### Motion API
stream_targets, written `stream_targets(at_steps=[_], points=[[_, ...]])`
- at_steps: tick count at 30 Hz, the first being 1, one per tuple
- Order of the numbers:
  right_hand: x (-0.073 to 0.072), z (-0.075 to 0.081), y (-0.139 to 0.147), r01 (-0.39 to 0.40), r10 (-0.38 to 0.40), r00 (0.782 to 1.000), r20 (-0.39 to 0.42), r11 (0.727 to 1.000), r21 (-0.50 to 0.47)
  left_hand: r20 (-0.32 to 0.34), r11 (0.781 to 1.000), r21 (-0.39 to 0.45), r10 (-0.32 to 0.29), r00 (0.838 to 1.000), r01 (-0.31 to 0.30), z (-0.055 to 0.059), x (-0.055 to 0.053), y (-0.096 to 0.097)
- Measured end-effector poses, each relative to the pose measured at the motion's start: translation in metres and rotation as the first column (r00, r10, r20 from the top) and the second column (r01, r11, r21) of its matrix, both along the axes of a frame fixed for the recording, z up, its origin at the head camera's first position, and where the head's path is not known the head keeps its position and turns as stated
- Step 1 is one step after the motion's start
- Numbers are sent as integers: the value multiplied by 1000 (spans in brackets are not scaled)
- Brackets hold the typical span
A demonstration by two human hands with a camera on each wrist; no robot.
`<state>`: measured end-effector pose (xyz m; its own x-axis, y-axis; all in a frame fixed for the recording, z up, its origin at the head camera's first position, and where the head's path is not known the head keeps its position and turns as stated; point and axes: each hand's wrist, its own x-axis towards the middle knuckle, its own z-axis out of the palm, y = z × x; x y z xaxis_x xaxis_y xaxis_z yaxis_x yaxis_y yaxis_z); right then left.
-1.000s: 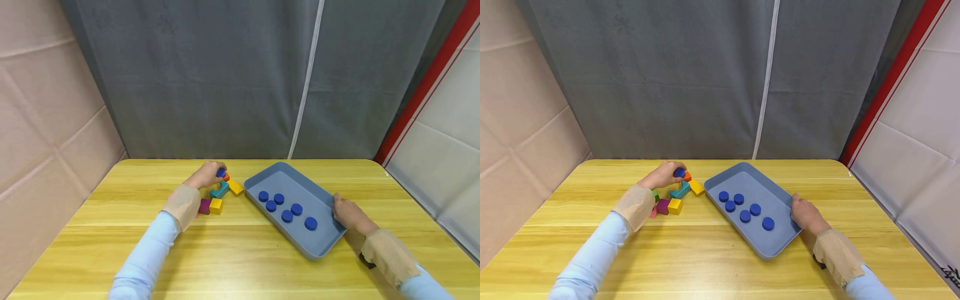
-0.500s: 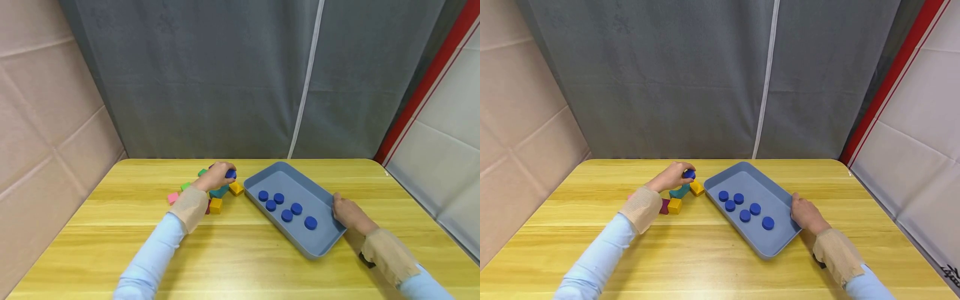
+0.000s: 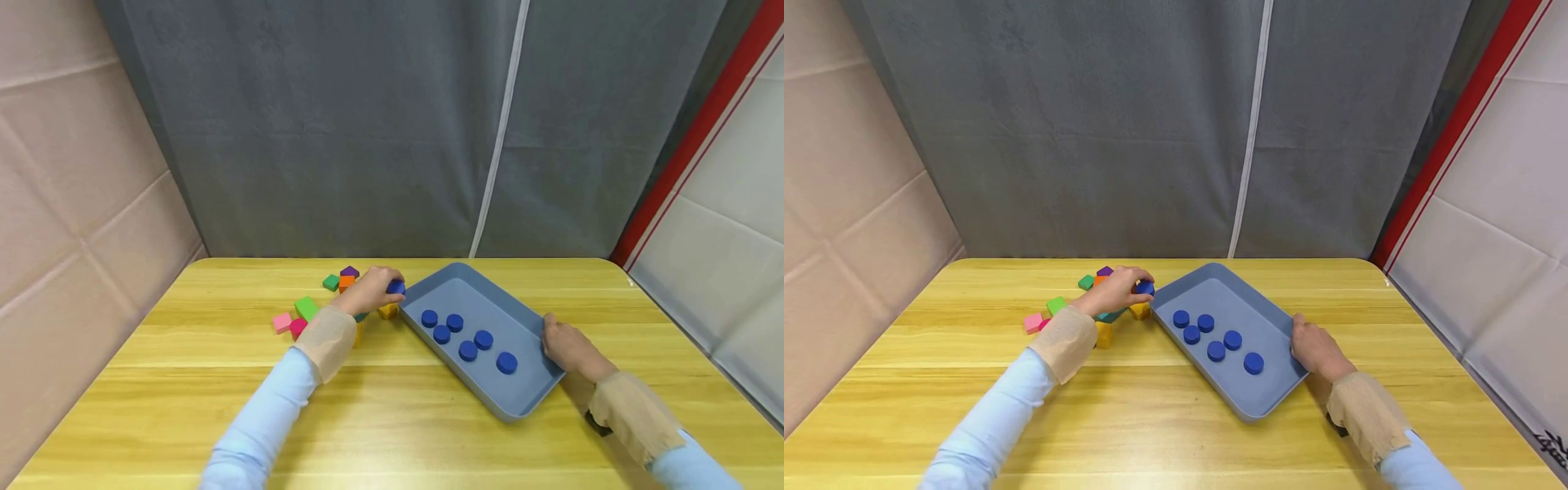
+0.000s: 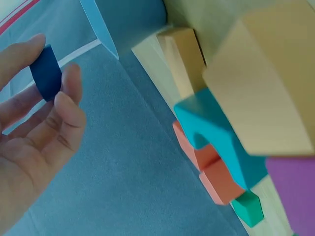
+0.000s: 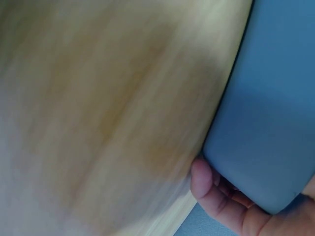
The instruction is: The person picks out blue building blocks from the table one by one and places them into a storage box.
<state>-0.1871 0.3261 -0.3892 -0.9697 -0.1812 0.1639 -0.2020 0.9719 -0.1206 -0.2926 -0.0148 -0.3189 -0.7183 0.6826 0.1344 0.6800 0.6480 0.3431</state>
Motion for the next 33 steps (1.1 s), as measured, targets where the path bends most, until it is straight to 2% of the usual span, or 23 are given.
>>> stream_targets(at_steps=[5,18,26,33], points=[[0,1,0,4,-4,1000,10,1000,-5,-15,1000,-3,-15,1000,15,-2,1,9],[1,0,0,6,-6,1000,17,1000,-16,-16,996,48,-68,998,69,-12,8,35],[2,1,0,17,-17,999,28,1000,-14,74,999,16,-36,997,35,-15,12,55],[1,1,-1,13,-13,999,33,1000,-16,61,999,5,-48,997,47,-18,15,69]])
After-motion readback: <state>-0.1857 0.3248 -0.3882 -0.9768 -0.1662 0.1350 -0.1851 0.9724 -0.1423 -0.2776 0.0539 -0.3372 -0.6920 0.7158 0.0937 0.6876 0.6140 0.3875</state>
